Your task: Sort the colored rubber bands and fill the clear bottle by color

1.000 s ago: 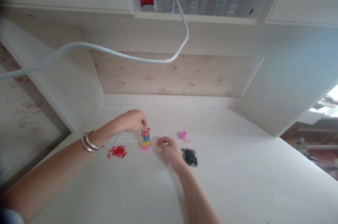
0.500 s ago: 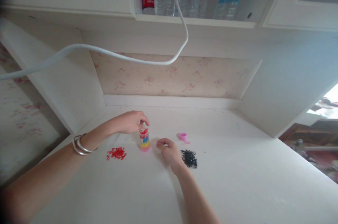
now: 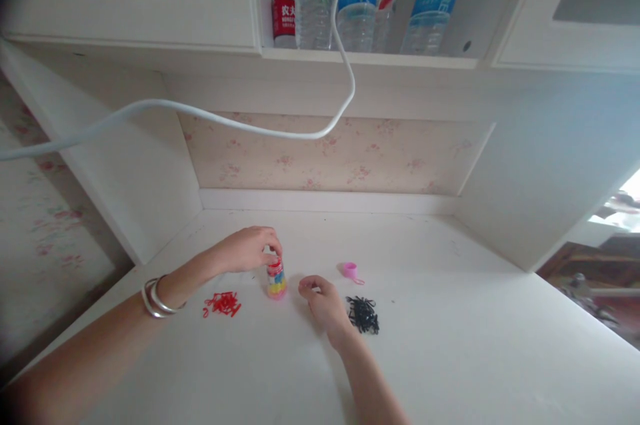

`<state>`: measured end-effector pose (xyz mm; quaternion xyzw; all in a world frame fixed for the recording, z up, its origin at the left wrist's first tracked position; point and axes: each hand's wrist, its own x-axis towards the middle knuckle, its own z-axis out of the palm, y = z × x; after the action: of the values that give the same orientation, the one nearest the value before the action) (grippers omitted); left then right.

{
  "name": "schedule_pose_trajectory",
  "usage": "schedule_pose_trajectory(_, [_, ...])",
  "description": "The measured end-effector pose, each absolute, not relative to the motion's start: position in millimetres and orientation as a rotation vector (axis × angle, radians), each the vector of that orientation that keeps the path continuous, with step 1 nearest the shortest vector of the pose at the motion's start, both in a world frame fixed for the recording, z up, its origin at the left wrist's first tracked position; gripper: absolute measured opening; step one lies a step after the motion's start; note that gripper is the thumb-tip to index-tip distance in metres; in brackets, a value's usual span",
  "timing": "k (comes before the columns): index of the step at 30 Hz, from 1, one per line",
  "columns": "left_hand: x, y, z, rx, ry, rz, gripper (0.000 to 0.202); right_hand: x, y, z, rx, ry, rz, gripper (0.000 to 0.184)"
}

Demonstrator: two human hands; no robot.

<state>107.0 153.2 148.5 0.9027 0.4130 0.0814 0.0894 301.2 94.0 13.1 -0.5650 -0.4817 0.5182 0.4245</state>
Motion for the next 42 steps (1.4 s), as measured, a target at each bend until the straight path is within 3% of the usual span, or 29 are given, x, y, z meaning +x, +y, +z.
schedule_pose_trajectory(4, [105.1, 158.4, 141.9, 2.68, 1.185, 0.252, 0.026, 300.3, 94.9, 12.6, -1.418, -1.194, 1.252, 0.026])
schedule_pose_trajectory(9, [99.7, 161.4, 136.1, 2.661, 1.154, 0.33, 0.027, 292.9, 87.7, 26.3, -1.32, -1.228, 0.954, 0.027])
schedule_pose_trajectory(15, [71.4, 137.0, 127.0, 2.534, 1.368, 0.675, 0.026, 256.9, 56.0, 40.8, -1.243, -1.663, 0.851, 0.026])
schedule_pose_trajectory(23, [-8.5, 89.6, 43.8, 2.194, 1.74, 0.493, 0.024, 186.3, 65.0, 28.3, -1.601, -2.314, 0.424, 0.033])
schedule_pose_trajectory(28, [-22.8, 84.1, 17.4, 2.143, 1.801, 0.439, 0.023, 153.5, 88.9, 27.4, -1.702, -2.362, 0.329, 0.036])
schedule_pose_trajectory(42, [-19.4, 91.7, 2.1, 2.122, 1.79, 0.59, 0.025, 162.5, 95.5, 24.2, -1.673, -2.252, 0.236, 0.033])
